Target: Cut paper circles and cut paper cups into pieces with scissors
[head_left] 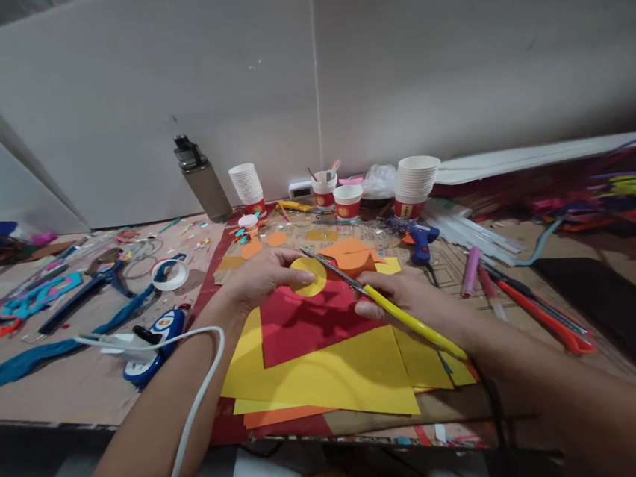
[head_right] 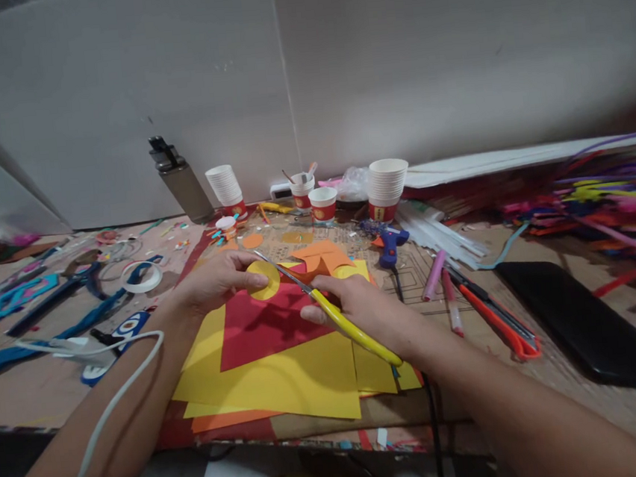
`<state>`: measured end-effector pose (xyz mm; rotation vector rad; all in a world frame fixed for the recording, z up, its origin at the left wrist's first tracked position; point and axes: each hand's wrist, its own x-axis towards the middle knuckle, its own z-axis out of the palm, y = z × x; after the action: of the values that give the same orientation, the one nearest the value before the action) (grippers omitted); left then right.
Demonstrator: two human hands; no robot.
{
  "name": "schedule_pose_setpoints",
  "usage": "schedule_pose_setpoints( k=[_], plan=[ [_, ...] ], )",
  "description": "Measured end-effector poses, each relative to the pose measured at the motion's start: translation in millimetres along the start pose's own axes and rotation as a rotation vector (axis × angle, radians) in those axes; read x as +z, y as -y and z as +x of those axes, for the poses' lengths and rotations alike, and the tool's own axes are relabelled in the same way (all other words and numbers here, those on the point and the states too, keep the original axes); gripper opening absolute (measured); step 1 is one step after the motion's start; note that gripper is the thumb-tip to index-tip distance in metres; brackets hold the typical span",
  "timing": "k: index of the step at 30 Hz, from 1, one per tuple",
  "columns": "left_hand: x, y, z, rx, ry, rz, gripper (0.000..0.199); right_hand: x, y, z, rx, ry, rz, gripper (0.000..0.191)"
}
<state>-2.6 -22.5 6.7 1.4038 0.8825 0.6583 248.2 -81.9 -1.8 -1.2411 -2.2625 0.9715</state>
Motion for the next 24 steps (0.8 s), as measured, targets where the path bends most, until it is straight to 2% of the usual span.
schedule_pose_setpoints(
  k=[7, 14, 20, 24],
  plan=[
    [-1.8, -2, -2, -0.044, 0.045, 0.018, 0.019, -1, 4, 0, -0.006, 0.013, -0.048, 0.042],
    [-4.4, -1, -2, -0.044, 0.017, 0.092, 0.021, -1, 3, 0, -0.004, 0.017, -0.092, 0.038],
    [-4.9, -2, -3, -0.025, 0.046, 0.127, 0.017, 1, -1, 1, -0.01, -0.029, -0.131, 0.041],
    [-10.7, -1, -1, 0.024, -0.035, 0.128, 0.018, 1, 0, 3, 0.065, -0.109, -0.114, 0.039]
  ],
)
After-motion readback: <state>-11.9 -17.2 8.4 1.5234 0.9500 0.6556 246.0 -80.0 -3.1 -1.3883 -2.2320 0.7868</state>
